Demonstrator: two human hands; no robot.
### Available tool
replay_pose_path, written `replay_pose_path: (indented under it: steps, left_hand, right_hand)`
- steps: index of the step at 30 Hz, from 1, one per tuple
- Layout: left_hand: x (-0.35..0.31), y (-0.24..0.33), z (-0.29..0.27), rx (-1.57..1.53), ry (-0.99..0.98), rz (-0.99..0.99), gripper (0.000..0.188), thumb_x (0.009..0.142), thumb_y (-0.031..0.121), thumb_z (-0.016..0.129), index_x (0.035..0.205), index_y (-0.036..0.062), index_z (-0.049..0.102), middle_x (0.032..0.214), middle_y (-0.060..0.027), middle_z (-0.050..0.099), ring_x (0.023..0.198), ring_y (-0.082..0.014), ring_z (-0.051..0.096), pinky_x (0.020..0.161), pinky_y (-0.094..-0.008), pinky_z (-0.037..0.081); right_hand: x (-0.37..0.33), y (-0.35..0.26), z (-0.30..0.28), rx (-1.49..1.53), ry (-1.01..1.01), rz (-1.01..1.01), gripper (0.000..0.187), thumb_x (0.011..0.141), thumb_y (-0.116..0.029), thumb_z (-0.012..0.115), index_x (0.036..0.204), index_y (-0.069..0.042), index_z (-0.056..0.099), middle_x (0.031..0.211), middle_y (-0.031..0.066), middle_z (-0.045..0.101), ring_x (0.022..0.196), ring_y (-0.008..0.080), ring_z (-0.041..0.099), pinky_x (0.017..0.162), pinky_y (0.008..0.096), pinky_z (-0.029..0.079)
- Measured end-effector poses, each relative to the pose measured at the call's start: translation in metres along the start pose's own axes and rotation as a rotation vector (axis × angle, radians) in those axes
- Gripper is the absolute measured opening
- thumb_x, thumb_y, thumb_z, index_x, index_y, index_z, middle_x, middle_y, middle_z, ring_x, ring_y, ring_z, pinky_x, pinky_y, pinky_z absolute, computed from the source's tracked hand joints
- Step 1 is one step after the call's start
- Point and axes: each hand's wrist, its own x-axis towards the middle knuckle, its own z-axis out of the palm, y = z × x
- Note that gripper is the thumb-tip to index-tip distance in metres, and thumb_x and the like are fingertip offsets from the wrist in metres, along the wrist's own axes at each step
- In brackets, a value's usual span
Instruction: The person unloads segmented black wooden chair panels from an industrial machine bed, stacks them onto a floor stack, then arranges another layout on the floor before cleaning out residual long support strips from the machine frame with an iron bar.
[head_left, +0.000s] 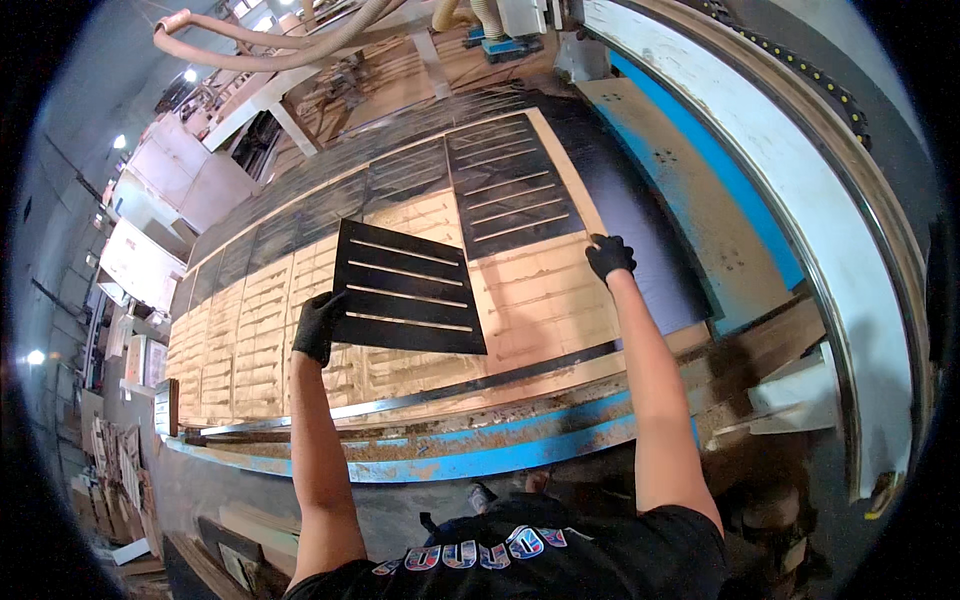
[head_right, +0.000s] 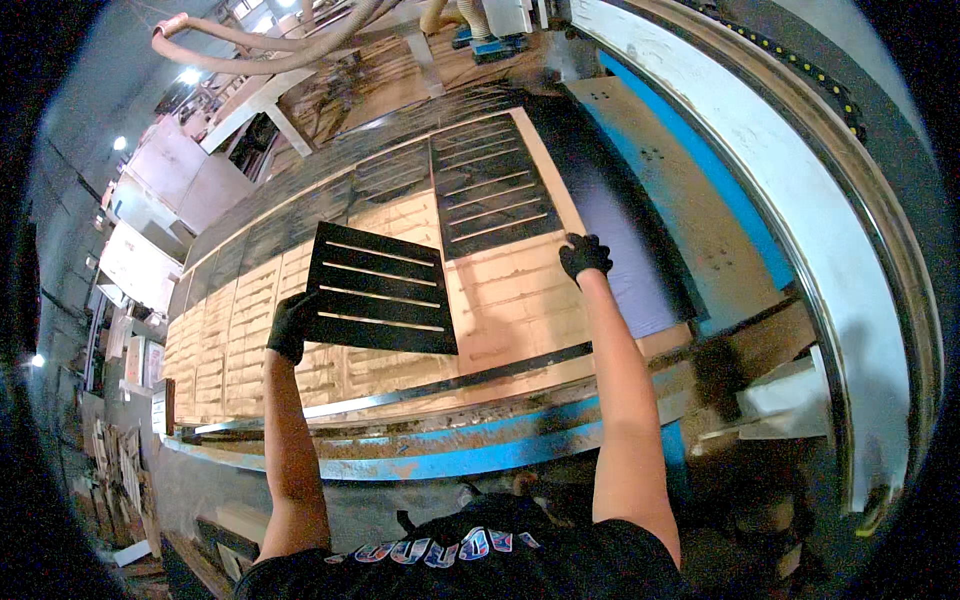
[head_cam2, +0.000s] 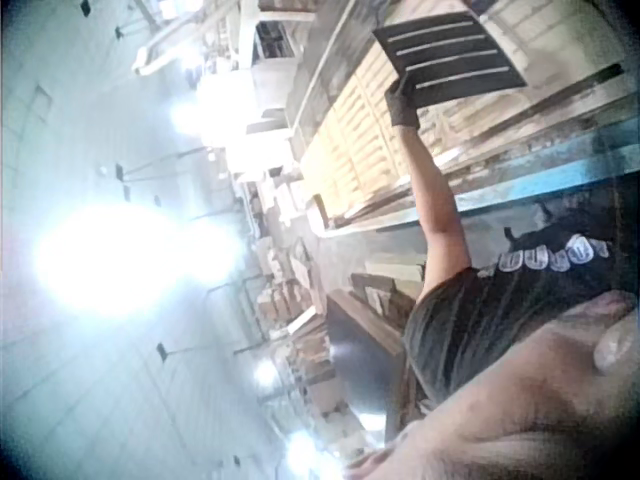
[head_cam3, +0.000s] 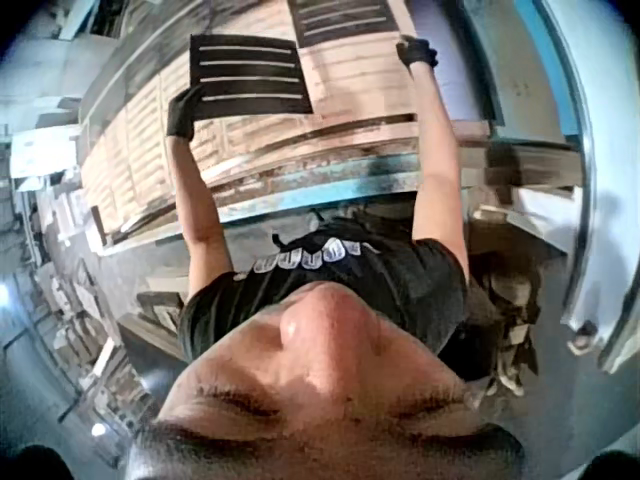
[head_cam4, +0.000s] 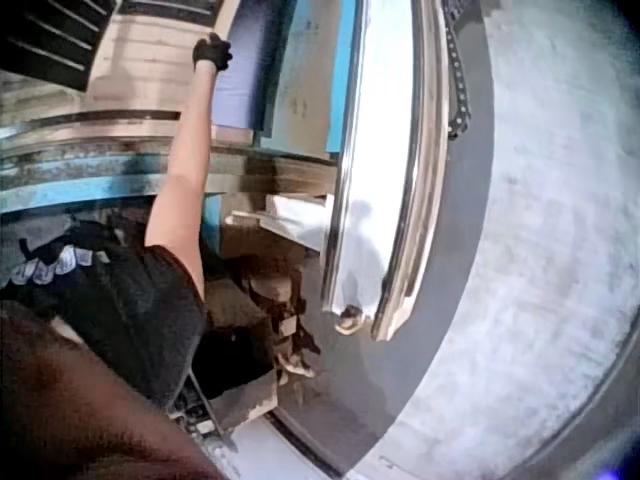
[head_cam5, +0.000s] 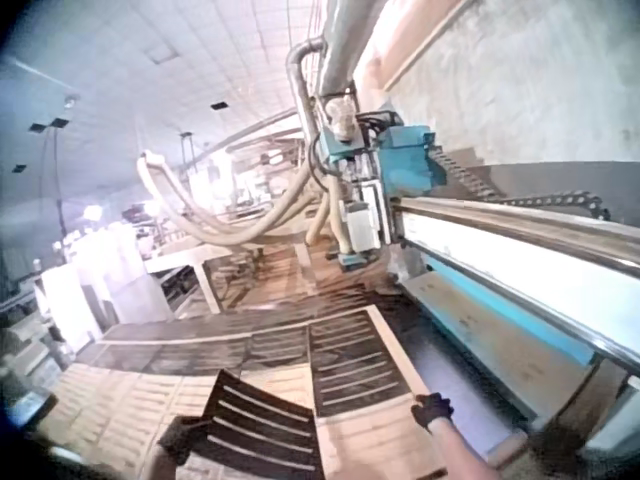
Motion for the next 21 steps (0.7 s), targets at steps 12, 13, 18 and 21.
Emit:
replay_pose_path:
  steps: [12, 13, 18, 21]
  left_hand:
    - [0.022, -0.011, -0.005, -0.027, -0.007, -0.03, 0.023, 0.085, 0.019, 0.061, 0.096, -0.002, 0.064, 0.078, -0.0007, 0.062, 0.063, -0.0078, 0.054, 0.055, -0.0223, 0.042]
    - [0.023, -0.011, -0.011, 0.01, -0.013, -0.036, 0.023, 0.085, 0.019, 0.061, 0.097, -0.0018, 0.064, 0.078, -0.0011, 0.062, 0.064, -0.0081, 0.054, 0.056, -0.0224, 0.043]
    - [0.024, -0.005, -0.009, 0.025, -0.064, -0.08, 0.026, 0.085, 0.022, 0.063, 0.097, -0.0006, 0.064, 0.08, -0.0014, 0.062, 0.07, -0.0089, 0.054, 0.062, -0.0233, 0.043]
    - [0.022, -0.005, -0.011, 0.086, -0.061, -0.089, 0.027, 0.085, 0.023, 0.062, 0.099, -0.0004, 0.064, 0.081, -0.0001, 0.061, 0.069, -0.0084, 0.052, 0.062, -0.0228, 0.042]
  right_hand:
    - [0.089, -0.048, 0.024, -0.215, 0.002, 0.053, 0.043, 0.081, -0.038, 0.049, 0.121, -0.022, 0.053, 0.125, 0.0085, 0.043, 0.112, 0.0325, 0.042, 0.09, 0.0482, 0.038]
    - [0.091, -0.052, 0.025, -0.23, -0.019, 0.057, 0.043, 0.081, -0.038, 0.049, 0.121, -0.021, 0.053, 0.125, 0.0087, 0.043, 0.112, 0.0323, 0.043, 0.09, 0.0485, 0.038]
    - [0.102, -0.047, 0.036, -0.203, -0.022, 0.072, 0.044, 0.082, -0.042, 0.049, 0.12, -0.02, 0.054, 0.125, 0.0088, 0.044, 0.114, 0.0329, 0.043, 0.091, 0.0497, 0.038]
    - [0.106, -0.054, 0.043, -0.226, -0.012, 0.087, 0.044, 0.083, -0.042, 0.047, 0.119, -0.018, 0.054, 0.122, 0.0105, 0.046, 0.113, 0.0329, 0.044, 0.09, 0.0491, 0.038]
